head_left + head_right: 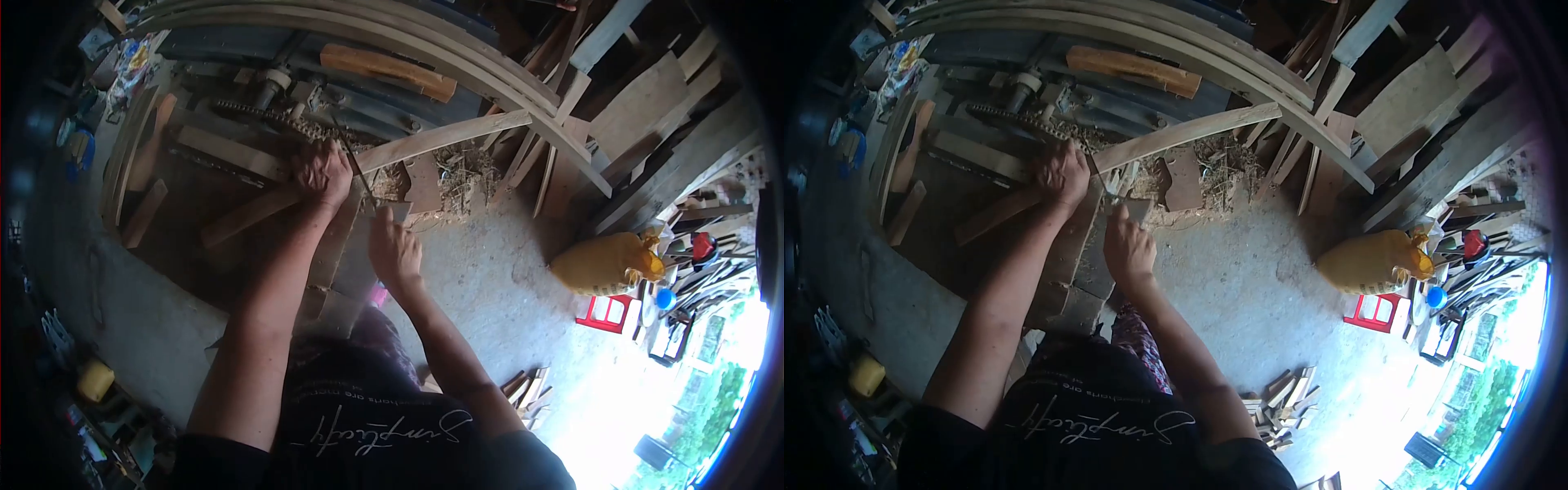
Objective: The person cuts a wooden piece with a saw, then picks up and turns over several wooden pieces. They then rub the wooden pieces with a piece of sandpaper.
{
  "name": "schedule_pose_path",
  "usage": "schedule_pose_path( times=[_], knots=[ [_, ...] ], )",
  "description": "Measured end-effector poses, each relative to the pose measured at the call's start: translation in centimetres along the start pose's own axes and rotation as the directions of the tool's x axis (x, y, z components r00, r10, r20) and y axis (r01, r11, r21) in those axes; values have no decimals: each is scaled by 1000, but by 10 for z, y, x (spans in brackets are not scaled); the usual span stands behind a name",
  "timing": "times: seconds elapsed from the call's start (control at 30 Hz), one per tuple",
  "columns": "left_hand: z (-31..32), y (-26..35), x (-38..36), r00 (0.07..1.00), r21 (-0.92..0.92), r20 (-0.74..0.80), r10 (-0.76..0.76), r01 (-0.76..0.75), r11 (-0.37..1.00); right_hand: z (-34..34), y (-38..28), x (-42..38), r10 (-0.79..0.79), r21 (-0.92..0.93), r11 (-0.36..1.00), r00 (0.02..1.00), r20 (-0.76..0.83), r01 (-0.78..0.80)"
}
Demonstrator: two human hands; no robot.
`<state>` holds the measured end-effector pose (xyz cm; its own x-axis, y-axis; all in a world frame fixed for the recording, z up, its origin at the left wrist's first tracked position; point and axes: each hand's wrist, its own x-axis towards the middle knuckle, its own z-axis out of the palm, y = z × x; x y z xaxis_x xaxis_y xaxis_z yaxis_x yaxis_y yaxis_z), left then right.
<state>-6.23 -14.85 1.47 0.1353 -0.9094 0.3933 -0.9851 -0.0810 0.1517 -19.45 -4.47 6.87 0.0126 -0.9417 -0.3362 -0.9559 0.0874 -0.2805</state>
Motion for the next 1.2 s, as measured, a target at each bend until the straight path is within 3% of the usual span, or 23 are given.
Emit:
schedule_pose_path(
  times=[0.03, 0.07, 0.17, 0.27, 0.3, 0.33, 0.43, 0.53, 0.57, 0.6, 0.63, 0.67, 0.73, 0.8, 0.87, 0.97, 1.03, 1.07, 1.13, 1.17, 1.2],
  knots=[
    [1, 0, -2, 1000, 13, -24, 3, -3, 1000, 6, -1, 4, -38, 76, 996, 994, -99, 46],
    [2, 1, -2, 999, 22, -48, 16, -15, 1000, 13, -5, 20, -29, 78, 996, 996, -89, 35],
    [-3, 3, 0, 1000, 37, -20, 8, -8, 999, 16, -12, 57, -203, 94, 967, 939, -278, 236],
    [-7, 5, 7, 1000, 22, -2, 3, -3, 1000, 14, 3, 8, -151, 40, 985, 947, -285, 169],
    [-8, 5, 5, 1000, 21, 17, -11, 10, 1000, -4, -1, -2, -31, 59, 998, 997, -66, 35],
    [-8, 5, 1, 999, 21, 42, -29, 28, 999, 1, -2, 5, -36, 49, 998, 998, -56, 39],
    [-7, 6, -6, 999, 1, 32, -11, 11, 1000, 19, -11, 50, -223, 105, 957, 918, -329, 271],
    [-6, 6, -6, 999, 9, -35, -6, 7, 1000, 5, -12, 49, -207, 146, 958, 946, -250, 248],
    [-7, 6, -5, 999, 21, -48, 12, -11, 1000, 36, 3, 36, -285, -37, 947, 783, -553, 319],
    [-7, 4, -2, 998, 35, -56, 30, -28, 999, 29, 0, 22, -289, -43, 946, 777, -559, 321],
    [-4, 3, 0, 999, 42, -26, 27, -26, 999, 11, -3, 6, -150, 17, 987, 943, -296, 162],
    [-3, 2, 3, 1000, 41, -28, 11, -10, 999, 1, -5, 1, 8, 21, 1000, 1000, 0, -8],
    [-4, 3, -2, 999, 24, 35, 3, -4, 1000, 10, -9, 19, -35, 46, 998, 997, -62, 38],
    [-6, 5, -2, 999, 24, 35, -6, 5, 1000, 12, -15, 56, -198, 107, 967, 948, -248, 230],
    [-11, 6, -2, 1000, 49, 22, 13, -14, 999, 9, -9, 38, -208, 89, 967, 943, -258, 238],
    [-5, 4, -1, 1000, 36, -20, 5, -4, 999, 2, -4, 2, -101, 30, 994, 974, -202, 110],
    [-5, 4, 2, 1000, 32, 16, -12, 12, 999, 1, -4, -3, 32, 39, 999, 999, -14, -31],
    [-6, 5, -1, 998, 29, 54, -17, 16, 999, 8, -5, 6, 39, 46, 998, 999, -3, -39],
    [-3, 5, -1, 1000, 34, 26, 5, -6, 999, 7, -13, 43, -205, 23, 976, 948, -244, 217],
    [-5, 6, -1, 999, 41, 29, -14, 13, 999, 0, -15, 43, -130, 140, 979, 983, -132, 148],
    [-6, 7, -2, 999, 46, 35, -26, 24, 999, 1, -11, 31, -117, 152, 979, 982, -146, 139]
  ],
)
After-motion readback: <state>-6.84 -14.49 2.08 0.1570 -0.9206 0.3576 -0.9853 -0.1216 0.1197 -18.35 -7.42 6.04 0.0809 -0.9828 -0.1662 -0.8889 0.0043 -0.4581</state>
